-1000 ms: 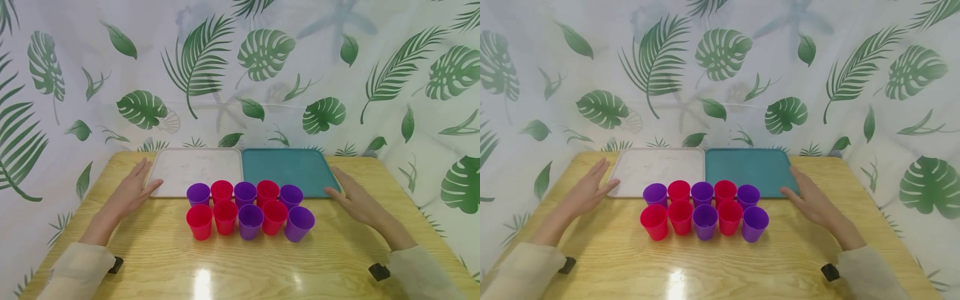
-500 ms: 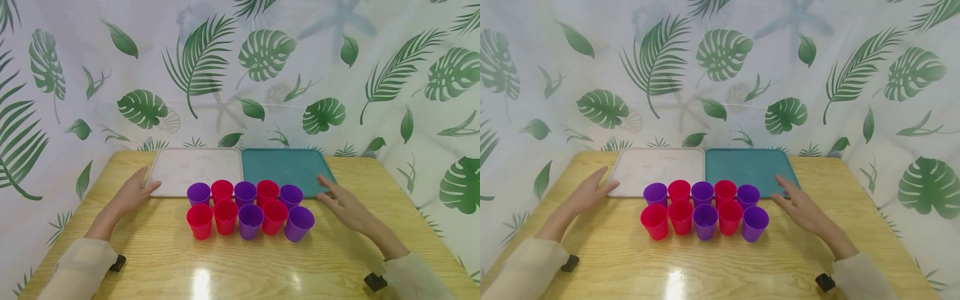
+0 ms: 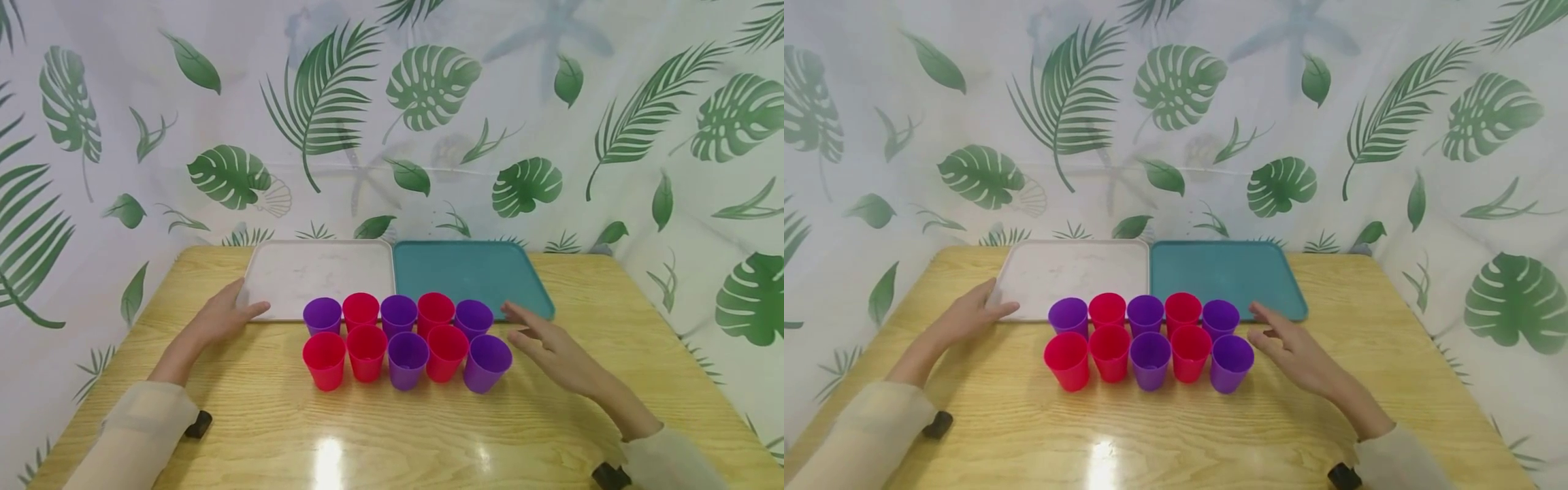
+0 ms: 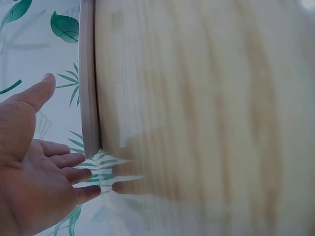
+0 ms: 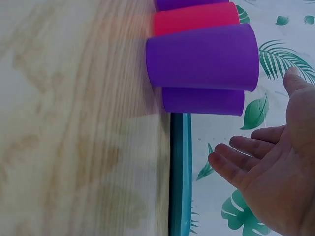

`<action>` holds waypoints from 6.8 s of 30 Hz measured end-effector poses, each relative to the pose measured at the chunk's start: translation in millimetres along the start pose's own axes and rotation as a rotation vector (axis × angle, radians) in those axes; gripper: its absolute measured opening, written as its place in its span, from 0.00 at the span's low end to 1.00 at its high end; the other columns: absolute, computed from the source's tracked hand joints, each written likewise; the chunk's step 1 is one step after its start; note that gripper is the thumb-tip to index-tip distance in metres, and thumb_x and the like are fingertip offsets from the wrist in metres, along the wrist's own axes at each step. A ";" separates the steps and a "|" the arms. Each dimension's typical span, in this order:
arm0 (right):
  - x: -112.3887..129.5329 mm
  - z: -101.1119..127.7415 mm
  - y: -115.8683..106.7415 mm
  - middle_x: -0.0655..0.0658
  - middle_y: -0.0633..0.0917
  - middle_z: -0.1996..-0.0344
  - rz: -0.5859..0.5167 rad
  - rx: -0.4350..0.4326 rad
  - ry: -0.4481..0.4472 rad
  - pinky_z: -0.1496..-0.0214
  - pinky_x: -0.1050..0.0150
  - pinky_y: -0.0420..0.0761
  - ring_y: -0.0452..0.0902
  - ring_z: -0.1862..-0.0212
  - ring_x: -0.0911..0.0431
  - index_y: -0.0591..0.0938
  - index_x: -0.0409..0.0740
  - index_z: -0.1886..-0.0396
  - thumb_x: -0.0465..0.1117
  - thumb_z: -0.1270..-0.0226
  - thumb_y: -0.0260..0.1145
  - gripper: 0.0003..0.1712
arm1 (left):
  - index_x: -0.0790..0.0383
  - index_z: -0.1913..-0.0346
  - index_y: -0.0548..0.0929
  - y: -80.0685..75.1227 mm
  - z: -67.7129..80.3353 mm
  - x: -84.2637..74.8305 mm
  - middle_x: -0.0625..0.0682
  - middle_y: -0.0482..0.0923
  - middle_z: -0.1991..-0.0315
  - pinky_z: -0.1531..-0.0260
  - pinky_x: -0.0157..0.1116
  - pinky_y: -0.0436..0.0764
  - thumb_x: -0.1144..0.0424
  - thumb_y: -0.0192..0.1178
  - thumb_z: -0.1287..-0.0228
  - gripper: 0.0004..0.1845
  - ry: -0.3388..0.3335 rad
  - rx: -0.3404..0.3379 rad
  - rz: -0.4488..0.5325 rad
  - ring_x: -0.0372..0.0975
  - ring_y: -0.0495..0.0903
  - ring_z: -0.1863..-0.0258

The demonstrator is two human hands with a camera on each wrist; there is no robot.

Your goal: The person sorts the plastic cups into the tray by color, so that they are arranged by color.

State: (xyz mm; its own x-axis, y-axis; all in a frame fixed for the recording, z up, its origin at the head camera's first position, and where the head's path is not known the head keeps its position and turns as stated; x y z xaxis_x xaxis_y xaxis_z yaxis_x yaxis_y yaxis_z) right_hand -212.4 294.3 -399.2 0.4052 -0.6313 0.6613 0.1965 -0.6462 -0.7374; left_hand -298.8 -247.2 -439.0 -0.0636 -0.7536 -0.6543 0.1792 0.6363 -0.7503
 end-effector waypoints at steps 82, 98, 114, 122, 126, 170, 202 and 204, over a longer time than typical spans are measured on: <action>-25.4 -26.8 -91.4 0.41 0.84 0.48 -0.004 -0.184 0.120 0.55 0.76 0.81 0.84 0.55 0.68 0.71 0.33 0.30 0.44 0.23 0.67 0.31 | 0.79 0.21 0.39 -4.3 -5.5 -2.9 0.79 0.41 0.23 0.24 0.61 0.46 0.46 0.66 0.31 0.59 -0.154 0.139 -0.066 0.70 0.43 0.23; -41.1 -74.5 -117.7 0.31 0.82 0.44 0.037 -0.250 0.248 0.55 0.76 0.76 0.79 0.54 0.65 0.65 0.33 0.25 0.58 0.25 0.65 0.43 | 0.78 0.21 0.39 -3.0 -6.0 -2.4 0.78 0.42 0.22 0.23 0.60 0.46 0.48 0.68 0.32 0.58 -0.144 0.127 -0.033 0.69 0.44 0.23; -58.1 -114.1 -113.7 0.29 0.76 0.40 -0.136 -0.306 0.254 0.56 0.78 0.82 0.80 0.55 0.66 0.60 0.26 0.25 0.55 0.25 0.66 0.47 | 0.77 0.20 0.39 -4.2 -3.9 -0.2 0.77 0.41 0.22 0.23 0.60 0.46 0.50 0.68 0.31 0.57 -0.152 0.123 -0.021 0.68 0.43 0.22; -69.2 -129.1 -109.9 0.31 0.75 0.39 -0.159 -0.326 0.281 0.59 0.76 0.81 0.78 0.54 0.62 0.61 0.27 0.25 0.56 0.25 0.66 0.46 | 0.77 0.20 0.40 -3.0 -6.1 -0.2 0.76 0.41 0.21 0.23 0.59 0.46 0.50 0.68 0.31 0.57 -0.155 0.122 -0.015 0.67 0.43 0.22; -79.2 -135.0 -104.1 0.28 0.73 0.38 -0.188 -0.317 0.287 0.55 0.78 0.80 0.77 0.54 0.64 0.60 0.24 0.26 0.51 0.24 0.65 0.44 | 0.77 0.20 0.39 -2.7 -7.0 -0.3 0.76 0.40 0.21 0.23 0.59 0.45 0.49 0.68 0.32 0.58 -0.174 0.126 -0.013 0.67 0.42 0.22; -115.6 -117.9 -81.9 0.22 0.54 0.22 -0.202 -0.375 0.391 0.27 0.32 0.61 0.52 0.23 0.29 0.36 0.28 0.19 0.64 0.23 0.55 0.60 | 0.78 0.21 0.41 -4.7 -3.9 -3.4 0.75 0.40 0.21 0.22 0.59 0.45 0.51 0.68 0.31 0.57 -0.168 0.124 -0.004 0.66 0.42 0.21; -2.3 -51.9 -18.1 0.33 0.76 0.32 -0.117 -0.048 0.061 0.44 0.79 0.75 0.73 0.33 0.36 0.61 0.34 0.21 0.45 0.21 0.63 0.38 | 0.77 0.21 0.39 -5.4 -2.5 -3.8 0.76 0.41 0.21 0.23 0.59 0.46 0.48 0.68 0.32 0.59 -0.165 0.125 -0.019 0.67 0.43 0.22; -0.4 -51.6 -12.2 0.33 0.75 0.31 -0.133 -0.010 0.040 0.43 0.76 0.77 0.73 0.33 0.35 0.61 0.33 0.21 0.43 0.22 0.65 0.39 | 0.78 0.21 0.39 -5.8 -2.1 -3.9 0.76 0.41 0.21 0.23 0.59 0.46 0.48 0.68 0.32 0.59 -0.164 0.123 -0.014 0.67 0.43 0.22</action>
State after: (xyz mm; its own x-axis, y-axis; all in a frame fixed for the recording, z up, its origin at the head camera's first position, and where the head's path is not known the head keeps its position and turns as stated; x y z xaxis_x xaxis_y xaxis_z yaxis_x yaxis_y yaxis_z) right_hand -261.0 280.3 -383.3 0.3403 -0.5562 0.7582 0.2369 -0.7296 -0.6415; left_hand -301.6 -247.6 -432.2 0.0916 -0.7855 -0.6121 0.2986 0.6081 -0.7356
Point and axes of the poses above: each hand's wrist, its own z-axis away from the middle knuckle, its own y-axis out of the palm, x = y × z, the point moved 4 cm from there along -z, towards the middle knuckle
